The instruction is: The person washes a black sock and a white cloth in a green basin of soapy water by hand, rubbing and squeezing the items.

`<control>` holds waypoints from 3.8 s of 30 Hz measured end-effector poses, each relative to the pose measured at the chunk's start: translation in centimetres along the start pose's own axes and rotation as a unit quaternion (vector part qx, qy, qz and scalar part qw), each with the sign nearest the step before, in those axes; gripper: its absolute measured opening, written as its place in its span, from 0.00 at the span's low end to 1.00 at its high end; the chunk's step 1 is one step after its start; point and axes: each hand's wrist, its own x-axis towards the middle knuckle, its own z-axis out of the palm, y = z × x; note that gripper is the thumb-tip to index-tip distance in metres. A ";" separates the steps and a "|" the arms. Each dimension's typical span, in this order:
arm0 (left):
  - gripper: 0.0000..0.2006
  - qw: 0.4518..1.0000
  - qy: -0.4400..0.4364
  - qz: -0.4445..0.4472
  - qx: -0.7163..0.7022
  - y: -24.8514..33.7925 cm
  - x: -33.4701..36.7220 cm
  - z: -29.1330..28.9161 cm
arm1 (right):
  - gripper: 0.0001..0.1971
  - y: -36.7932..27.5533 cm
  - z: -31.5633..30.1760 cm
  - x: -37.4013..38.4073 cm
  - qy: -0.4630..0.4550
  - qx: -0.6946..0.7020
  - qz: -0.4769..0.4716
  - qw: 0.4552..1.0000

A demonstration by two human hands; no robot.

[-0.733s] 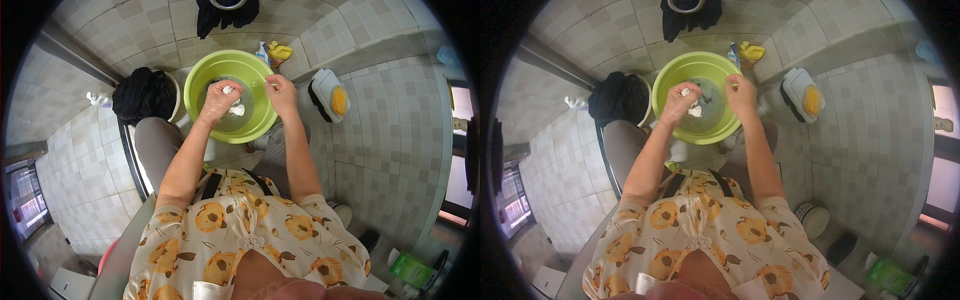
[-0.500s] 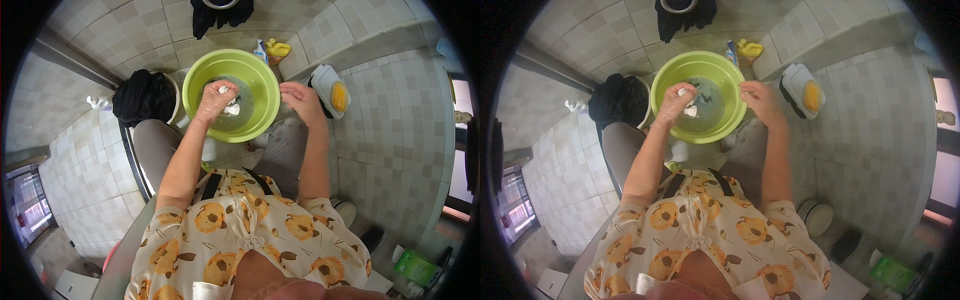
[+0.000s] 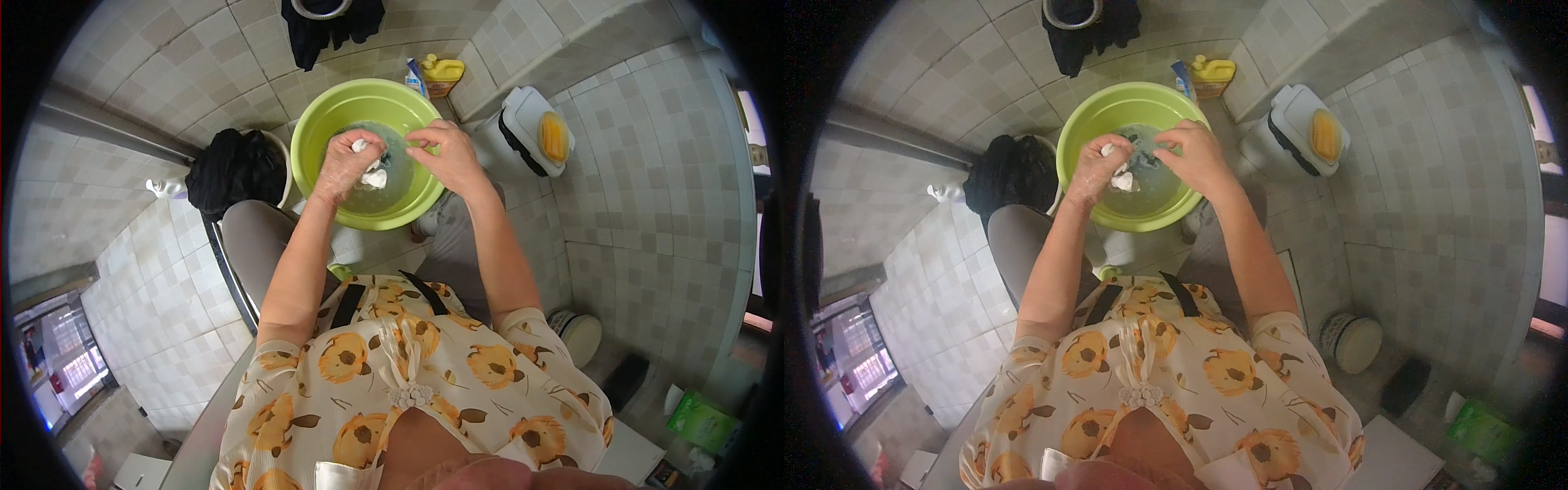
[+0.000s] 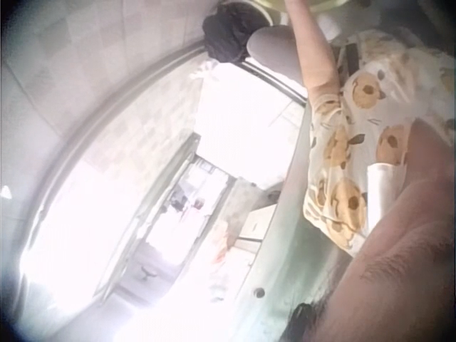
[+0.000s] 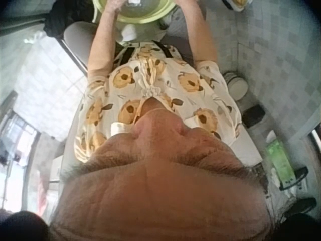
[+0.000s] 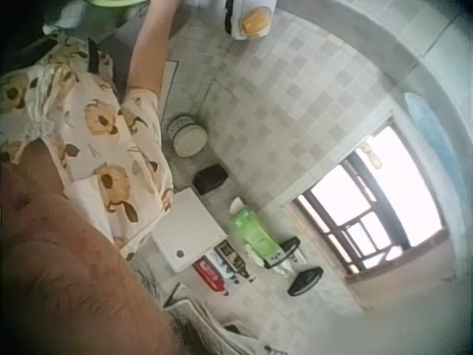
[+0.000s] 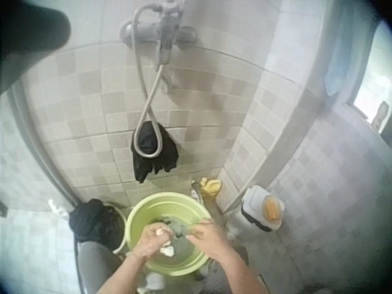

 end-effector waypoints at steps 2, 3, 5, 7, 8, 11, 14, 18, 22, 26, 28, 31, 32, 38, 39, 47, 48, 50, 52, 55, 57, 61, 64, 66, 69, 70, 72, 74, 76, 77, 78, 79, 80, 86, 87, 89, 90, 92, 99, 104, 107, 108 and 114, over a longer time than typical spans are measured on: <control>0.02 1.000 -0.001 0.009 -0.002 0.1 0.1 0.2 | 0.08 0.2 0.2 0.0 -0.003 0.003 0.011 1.000; 0.02 1.000 -0.004 0.009 -0.004 0.2 0.1 0.3 | 0.08 0.3 0.2 0.0 -0.001 0.005 0.013 1.000; 0.02 1.000 -0.009 0.009 -0.002 0.1 0.3 0.5 | 0.07 0.4 0.0 -0.1 -0.004 0.067 0.043 0.997; 0.03 1.000 -0.010 0.007 -0.005 0.0 0.5 0.6 | 0.07 1.3 0.0 -0.2 0.005 0.096 0.041 0.995; 0.03 1.000 -0.014 0.006 -0.002 0.0 0.7 0.8 | 0.07 1.8 0.0 -0.4 0.011 0.122 0.039 0.992; 0.02 1.000 -0.011 -0.007 0.012 0.0 1.2 1.4 | 0.06 3.2 -0.4 -0.8 0.034 0.183 0.038 0.982; 0.02 0.999 -0.013 -0.003 0.039 0.1 1.7 2.1 | 0.05 3.9 -0.8 -1.1 0.050 0.183 0.058 0.980; 0.02 0.998 -0.028 0.002 0.049 0.2 2.2 2.8 | 0.05 4.1 -0.9 -1.2 0.057 0.172 0.062 0.981; 0.03 0.998 -0.032 -0.012 0.047 0.5 2.5 3.1 | 0.07 3.8 -0.9 -0.9 0.056 0.173 0.073 0.981; 0.04 0.998 -0.036 -0.023 0.051 0.8 2.8 3.7 | 0.09 4.4 -1.2 -1.0 0.068 0.175 0.098 0.977; 0.08 0.998 -0.013 0.000 0.054 1.0 2.9 4.3 | 0.09 4.9 -1.7 -1.4 0.077 0.204 0.108 0.970; 0.09 0.998 0.011 -0.010 0.054 0.8 3.1 4.7 | 0.07 6.2 -3.5 -2.8 0.102 0.256 0.135 0.952; 0.09 0.999 0.000 -0.014 0.052 0.7 3.1 4.4 | 0.06 6.6 -4.3 -3.5 0.112 0.285 0.148 0.940; 0.09 0.999 0.033 -0.024 -0.001 0.0 3.8 3.0 | 0.08 9.5 -10.3 -10.3 0.141 0.224 0.210 0.941; 0.08 0.999 0.042 -0.023 -0.003 -0.1 3.9 2.7 | 0.08 10.2 -10.6 -11.5 0.163 0.225 0.222 0.934; 0.10 0.996 0.040 -0.045 -0.058 0.0 4.4 3.9 | 0.07 13.5 -12.0 -16.9 0.230 0.340 0.294 0.863; 0.11 0.996 0.052 -0.047 -0.061 0.2 4.2 4.1 | 0.07 13.5 -12.0 -16.9 0.233 0.334 0.298 0.863; 0.12 0.995 0.050 -0.042 -0.074 0.6 4.0 3.8 | 0.07 13.4 -12.2 -17.2 0.238 0.328 0.302 0.863; 0.13 0.994 0.056 -0.034 -0.083 0.7 4.1 3.6 | 0.07 12.9 -12.6 -17.5 0.243 0.328 0.305 0.861; 0.14 0.994 0.041 -0.026 -0.102 0.7 4.1 3.8 | 0.06 13.0 -13.0 -18.3 0.249 0.317 0.307 0.862; 0.14 0.993 0.048 -0.034 -0.106 0.9 4.0 4.4 | 0.06 12.3 -13.1 -17.9 0.246 0.310 0.304 0.867; 0.14 0.989 0.043 -0.034 -0.137 1.0 4.0 3.2 | 0.07 9.5 -12.8 -14.2 0.201 0.267 0.235 0.913; 0.13 0.984 0.052 -0.032 -0.168 1.4 3.9 2.5 | 0.07 8.3 -11.5 -10.4 0.144 0.263 0.186 0.936; 0.12 0.981 0.048 -0.022 -0.185 2.0 3.6 2.0 | 0.07 5.9 -10.6 -7.9 0.119 0.299 0.165 0.932; 0.11 0.969 0.043 -0.024 -0.240 3.1 3.3 1.7 | 0.06 3.4 -9.1 -5.2 0.080 0.333 0.138 0.929; 0.11 0.967 0.023 -0.018 -0.251 3.4 3.1 1.7 | 0.06 2.7 -8.6 -4.5 0.068 0.334 0.129 0.931; 0.11 0.963 0.034 -0.020 -0.267 3.9 2.6 1.1 | 0.06 1.6 -7.4 -3.2 0.040 0.329 0.124 0.935; 0.12 0.957 0.035 -0.014 -0.287 4.4 1.8 0.7 | 0.06 0.9 -6.0 -2.2 0.006 0.333 0.124 0.935; 0.14 0.951 0.031 -0.009 -0.309 4.6 1.5 0.2 | 0.06 0.2 -5.0 -1.4 -0.004 0.339 0.113 0.934; 0.13 0.947 0.023 -0.005 -0.319 4.8 1.3 -0.1 | 0.05 0.1 -4.4 -1.1 -0.005 0.333 0.109 0.937; 0.13 0.944 0.015 -0.002 -0.329 4.9 1.2 -0.4 | 0.05 -0.1 -3.9 -0.8 -0.006 0.327 0.105 0.939; 0.13 0.944 0.018 0.002 -0.331 5.0 1.1 -0.7 | 0.05 -0.4 -3.5 -0.5 -0.011 0.326 0.103 0.940; 0.13 0.937 0.013 -0.005 -0.350 5.0 1.1 -0.7 | 0.05 -0.6 -3.3 -0.3 -0.013 0.314 0.102 0.944; 0.13 0.904 0.014 -0.020 -0.426 5.2 0.8 -0.9 | 0.06 -1.8 -0.9 0.9 -0.009 0.256 0.066 0.964; 0.13 0.900 0.007 -0.019 -0.435 5.1 0.8 -1.0 | 0.06 -2.0 -0.5 1.0 -0.011 0.241 0.064 0.968; 0.13 0.896 0.005 -0.022 -0.443 5.1 0.8 -1.1 | 0.06 -2.7 0.0 1.1 -0.016 0.204 0.039 0.978; 0.13 0.893 0.003 -0.026 -0.450 5.1 0.9 -1.1 | 0.06 -3.1 0.3 1.2 -0.018 0.166 0.015 0.986; 0.13 0.892 0.009 -0.028 -0.451 5.1 0.9 -1.0 | 0.06 -3.2 1.1 0.9 -0.008 0.131 -0.015 0.991; 0.13 0.891 0.028 -0.034 -0.451 5.2 0.8 -0.3 | 0.04 -4.0 3.4 0.8 0.049 0.016 -0.077 0.996; 0.13 0.880 0.019 -0.038 -0.472 4.9 1.0 -0.6 | 0.03 -4.2 2.7 0.6 0.044 0.062 -0.070 0.995; 0.13 0.878 0.000 -0.036 -0.478 4.3 1.2 -1.2 | 0.02 -3.6 2.6 0.4 0.038 0.099 -0.067 0.992; 0.14 0.876 -0.022 -0.034 -0.480 4.1 1.3 -1.4 | 0.02 -3.4 2.6 0.4 0.032 0.124 -0.064 0.990; 0.13 0.885 -0.002 -0.037 -0.464 3.7 1.2 -1.4 | 0.02 -3.6 1.6 0.0 -0.007 0.201 0.008 0.980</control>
